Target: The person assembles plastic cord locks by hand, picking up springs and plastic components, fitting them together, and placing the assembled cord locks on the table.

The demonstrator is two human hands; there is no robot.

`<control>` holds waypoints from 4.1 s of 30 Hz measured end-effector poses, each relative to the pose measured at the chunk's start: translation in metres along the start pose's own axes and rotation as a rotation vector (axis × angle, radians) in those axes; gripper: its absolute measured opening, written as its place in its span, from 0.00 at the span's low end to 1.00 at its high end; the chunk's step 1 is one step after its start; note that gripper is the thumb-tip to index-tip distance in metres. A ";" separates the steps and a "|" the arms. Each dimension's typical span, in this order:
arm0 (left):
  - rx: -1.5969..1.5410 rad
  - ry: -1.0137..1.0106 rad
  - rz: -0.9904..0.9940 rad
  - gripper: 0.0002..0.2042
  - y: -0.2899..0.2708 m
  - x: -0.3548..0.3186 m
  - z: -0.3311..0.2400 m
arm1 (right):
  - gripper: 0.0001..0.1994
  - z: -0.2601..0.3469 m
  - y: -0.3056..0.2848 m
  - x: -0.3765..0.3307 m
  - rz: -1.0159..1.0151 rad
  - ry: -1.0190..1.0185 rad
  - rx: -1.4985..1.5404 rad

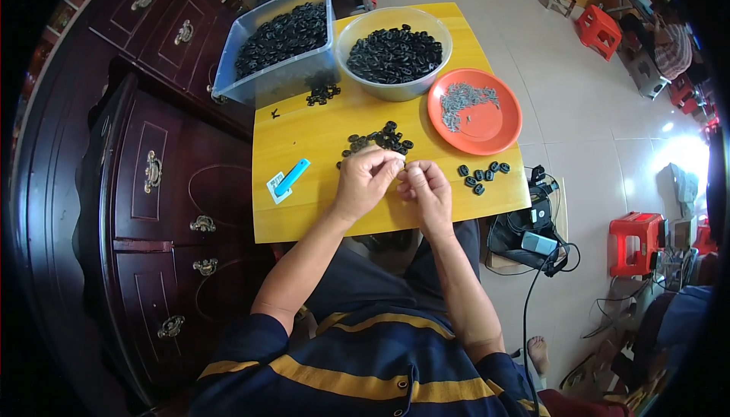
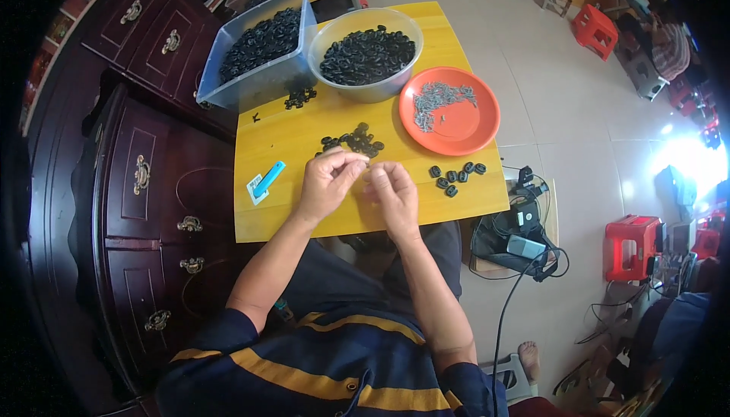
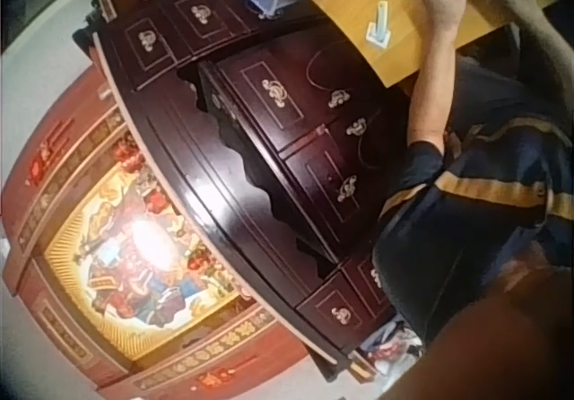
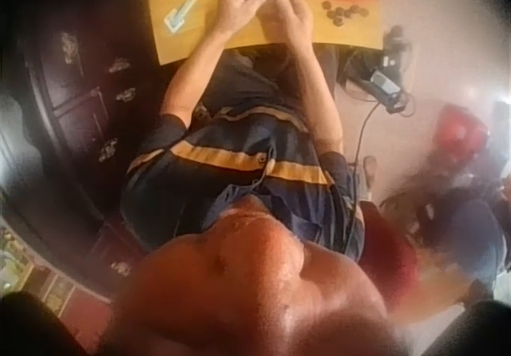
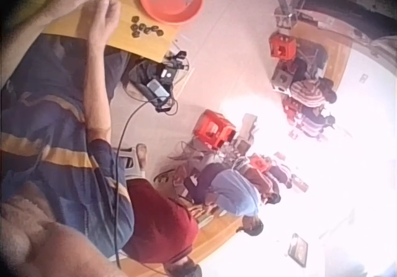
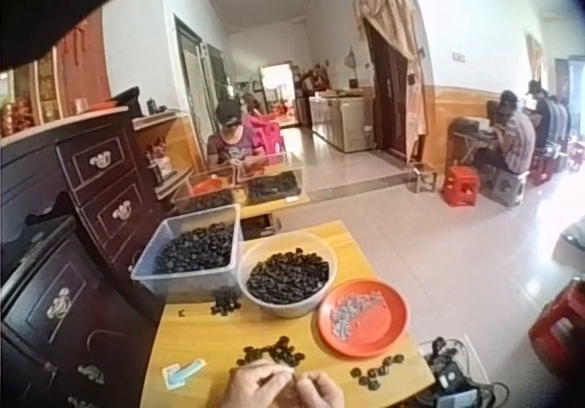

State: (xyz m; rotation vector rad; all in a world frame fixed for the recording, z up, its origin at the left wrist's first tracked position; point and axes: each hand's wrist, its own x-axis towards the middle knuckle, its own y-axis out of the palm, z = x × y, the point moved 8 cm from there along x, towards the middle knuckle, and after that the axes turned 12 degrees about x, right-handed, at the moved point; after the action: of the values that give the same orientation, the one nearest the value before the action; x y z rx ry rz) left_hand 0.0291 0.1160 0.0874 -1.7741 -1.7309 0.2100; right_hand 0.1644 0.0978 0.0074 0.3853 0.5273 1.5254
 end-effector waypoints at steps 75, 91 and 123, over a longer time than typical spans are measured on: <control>0.826 0.501 0.489 0.04 0.164 0.148 -0.033 | 0.04 0.012 -0.021 -0.004 0.105 -0.067 -0.214; -0.087 -0.010 0.159 0.06 0.029 0.023 0.004 | 0.05 0.004 -0.025 -0.002 -0.009 0.079 0.081; -0.102 -0.108 0.037 0.14 0.007 -0.028 0.024 | 0.06 -0.020 -0.001 -0.013 0.070 0.089 0.010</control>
State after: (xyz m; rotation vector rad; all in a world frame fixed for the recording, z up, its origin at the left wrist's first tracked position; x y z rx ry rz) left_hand 0.0190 0.0979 0.0559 -1.9009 -1.8143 0.2417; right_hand 0.1548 0.0828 -0.0089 0.3478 0.5974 1.6135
